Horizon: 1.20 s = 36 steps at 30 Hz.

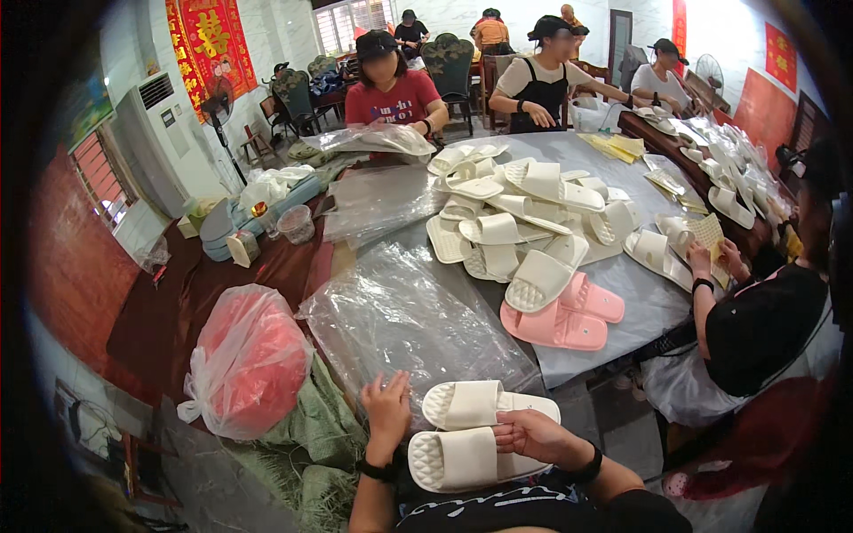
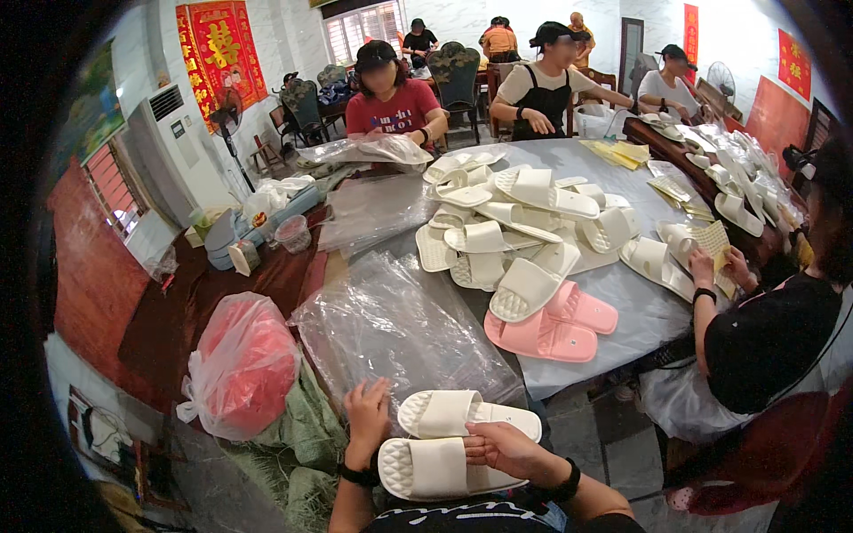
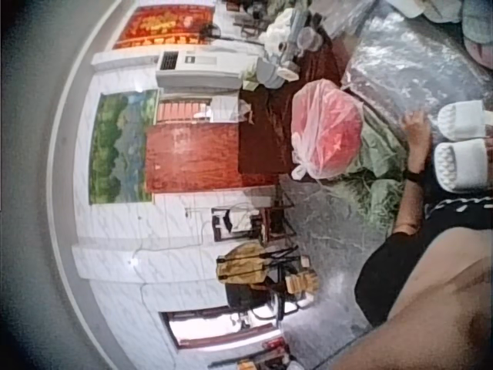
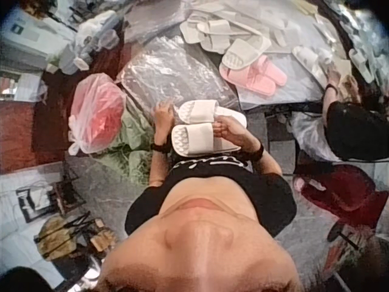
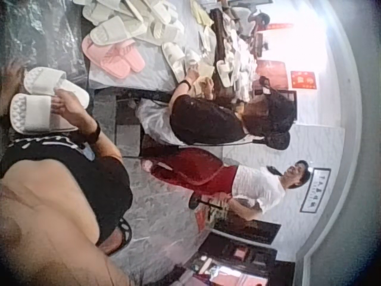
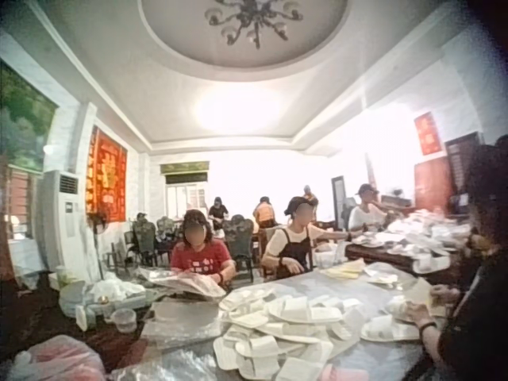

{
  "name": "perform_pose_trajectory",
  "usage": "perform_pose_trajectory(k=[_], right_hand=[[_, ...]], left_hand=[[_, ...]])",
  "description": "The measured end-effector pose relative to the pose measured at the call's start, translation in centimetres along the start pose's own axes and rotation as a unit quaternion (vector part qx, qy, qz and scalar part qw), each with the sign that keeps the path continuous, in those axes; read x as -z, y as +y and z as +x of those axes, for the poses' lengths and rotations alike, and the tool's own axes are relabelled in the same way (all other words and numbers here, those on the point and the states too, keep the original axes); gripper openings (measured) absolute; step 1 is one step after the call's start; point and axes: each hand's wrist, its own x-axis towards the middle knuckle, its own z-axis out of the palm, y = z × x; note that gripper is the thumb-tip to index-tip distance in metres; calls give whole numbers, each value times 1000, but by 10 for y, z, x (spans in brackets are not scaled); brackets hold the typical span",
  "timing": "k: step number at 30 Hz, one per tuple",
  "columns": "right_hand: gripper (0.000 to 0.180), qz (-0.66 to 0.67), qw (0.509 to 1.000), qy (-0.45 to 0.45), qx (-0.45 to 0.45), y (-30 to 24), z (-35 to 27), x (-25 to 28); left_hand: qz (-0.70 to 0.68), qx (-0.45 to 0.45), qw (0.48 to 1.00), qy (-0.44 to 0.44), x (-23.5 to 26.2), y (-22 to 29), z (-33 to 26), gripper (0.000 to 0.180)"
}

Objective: Packaging slippers into plastic bags.

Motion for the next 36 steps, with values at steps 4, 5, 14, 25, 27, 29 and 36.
perform_pose_trajectory(k=[4, 5, 14, 25, 27, 29, 36], right_hand=[[41, 39, 999, -20, 0, 2, 5, 6], [41, 40, 999, -18, 0, 2, 8, 7], [38, 135, 980, -36, 138, -5, 18, -8], [44, 112, 973, -43, 199, -3, 26, -14], [45, 126, 975, -30, 181, -2, 27, -12], [45, 132, 974, -32, 183, -1, 28, -11], [54, 163, 961, -106, 196, 4, 25, -21]], left_hand=[[-86, 85, 992, 21, 9, 8, -3, 35], [-100, 76, 992, 29, 13, 13, -3, 35], [-235, 105, 965, 42, 48, 39, -8, 36], [-39, 69, 995, 60, 63, 63, -8, 38], [-89, 78, 990, 72, 58, 62, -9, 39], [-61, 72, 993, 76, 56, 61, -11, 40], [-36, 31, 996, 76, 45, 75, -17, 41]])
